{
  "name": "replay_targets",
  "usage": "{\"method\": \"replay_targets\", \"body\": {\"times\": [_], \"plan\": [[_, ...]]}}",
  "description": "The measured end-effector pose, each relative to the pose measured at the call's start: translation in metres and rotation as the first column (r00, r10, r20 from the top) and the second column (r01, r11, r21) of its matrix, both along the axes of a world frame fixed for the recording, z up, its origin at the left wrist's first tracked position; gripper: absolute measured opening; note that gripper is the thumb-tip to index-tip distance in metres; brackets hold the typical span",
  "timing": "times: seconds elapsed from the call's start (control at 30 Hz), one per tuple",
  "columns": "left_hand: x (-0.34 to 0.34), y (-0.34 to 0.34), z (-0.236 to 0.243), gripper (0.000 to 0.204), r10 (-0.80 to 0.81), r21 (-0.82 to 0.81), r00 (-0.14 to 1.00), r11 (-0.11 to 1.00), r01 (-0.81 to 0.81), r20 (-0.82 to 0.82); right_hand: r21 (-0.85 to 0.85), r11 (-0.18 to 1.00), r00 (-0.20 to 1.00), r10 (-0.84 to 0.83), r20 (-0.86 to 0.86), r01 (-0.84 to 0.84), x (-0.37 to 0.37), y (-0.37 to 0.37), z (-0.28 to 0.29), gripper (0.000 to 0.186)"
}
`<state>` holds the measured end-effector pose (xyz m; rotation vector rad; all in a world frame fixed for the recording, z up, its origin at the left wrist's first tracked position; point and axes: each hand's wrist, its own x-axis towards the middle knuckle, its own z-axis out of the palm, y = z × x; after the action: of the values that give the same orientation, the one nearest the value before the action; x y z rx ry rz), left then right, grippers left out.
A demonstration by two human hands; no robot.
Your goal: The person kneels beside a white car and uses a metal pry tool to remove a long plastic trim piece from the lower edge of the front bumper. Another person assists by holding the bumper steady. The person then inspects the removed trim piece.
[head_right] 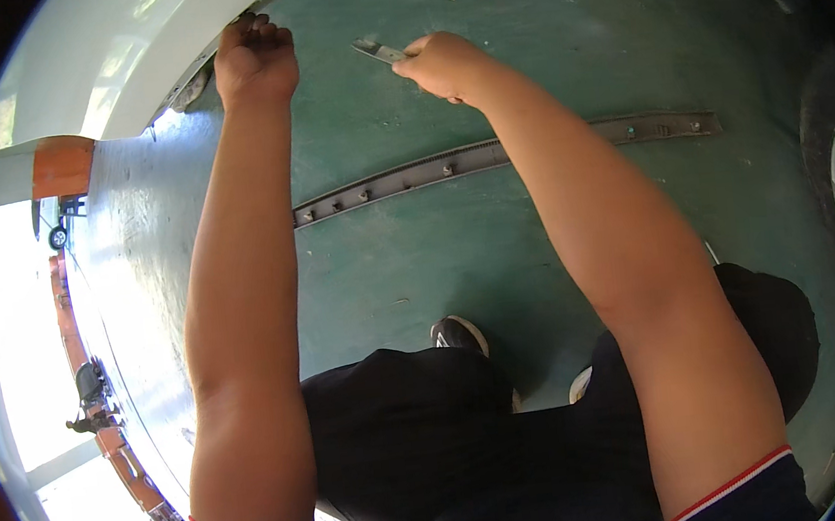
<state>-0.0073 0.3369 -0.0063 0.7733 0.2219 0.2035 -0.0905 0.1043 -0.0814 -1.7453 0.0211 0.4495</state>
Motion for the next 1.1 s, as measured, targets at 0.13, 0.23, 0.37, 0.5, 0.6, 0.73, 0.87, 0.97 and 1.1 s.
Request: {"method": "replay_targets", "body": {"times": [0.13, 0.23, 0.37, 0.5, 0.6, 0.73, 0.87, 0.97, 1.1], "plan": [[-0.010, -0.013, 0.006, 0.005, 0.060, 0.041, 0.998, 0.997, -0.060, -0.016, 0.014, 1.000, 1.000, 0.008, -0.015, -0.008, 0.001, -0.002, 0.004, 0.025], [-0.011, -0.012, 0.007, 0.005, 0.109, 0.125, 0.994, 0.986, -0.107, -0.007, 0.044, 0.999, 1.000, -0.001, 0.004, 0.001, 0.002, 0.000, 0.009, 0.024], [-0.013, -0.011, 0.006, 0.005, 0.141, 0.228, 0.989, 0.963, -0.146, 0.041, 0.062, 0.998, 1.000, 0.015, 0.001, -0.015, 0.003, 0.001, 0.014, 0.023], [-0.013, -0.010, 0.004, 0.006, 0.123, 0.297, 0.990, 0.945, -0.138, 0.068, 0.058, 0.998, 1.000, 0.014, 0.006, -0.014, 0.003, 0.002, 0.012, 0.024], [-0.013, -0.004, 0.003, 0.008, 0.080, 0.282, 0.991, 0.953, -0.106, 0.104, 0.060, 0.998, 1.000, 0.012, 0.015, -0.013, 0.004, 0.002, 0.014, 0.025], [-0.017, -0.004, 0.004, 0.009, 0.062, 0.348, 0.992, 0.933, -0.096, 0.108, 0.047, 0.999, 1.000, 0.006, 0.008, -0.007, 0.005, 0.003, 0.016, 0.028], [-0.019, -0.004, 0.007, 0.011, 0.080, 0.406, 0.995, 0.908, -0.100, 0.066, 0.047, 0.999, 1.000, -0.009, 0.000, 0.009, 0.003, 0.003, 0.014, 0.029], [-0.018, -0.002, 0.008, 0.012, 0.135, 0.528, 0.989, 0.836, -0.146, 0.061, 0.057, 0.998, 1.000, -0.018, 0.007, 0.017, 0.003, 0.002, 0.012, 0.026], [-0.017, -0.004, 0.009, 0.014, 0.150, 0.576, 0.988, 0.804, -0.146, 0.042, 0.059, 0.998, 1.000, -0.006, 0.003, 0.006, 0.002, 0.000, 0.015, 0.025]]}}
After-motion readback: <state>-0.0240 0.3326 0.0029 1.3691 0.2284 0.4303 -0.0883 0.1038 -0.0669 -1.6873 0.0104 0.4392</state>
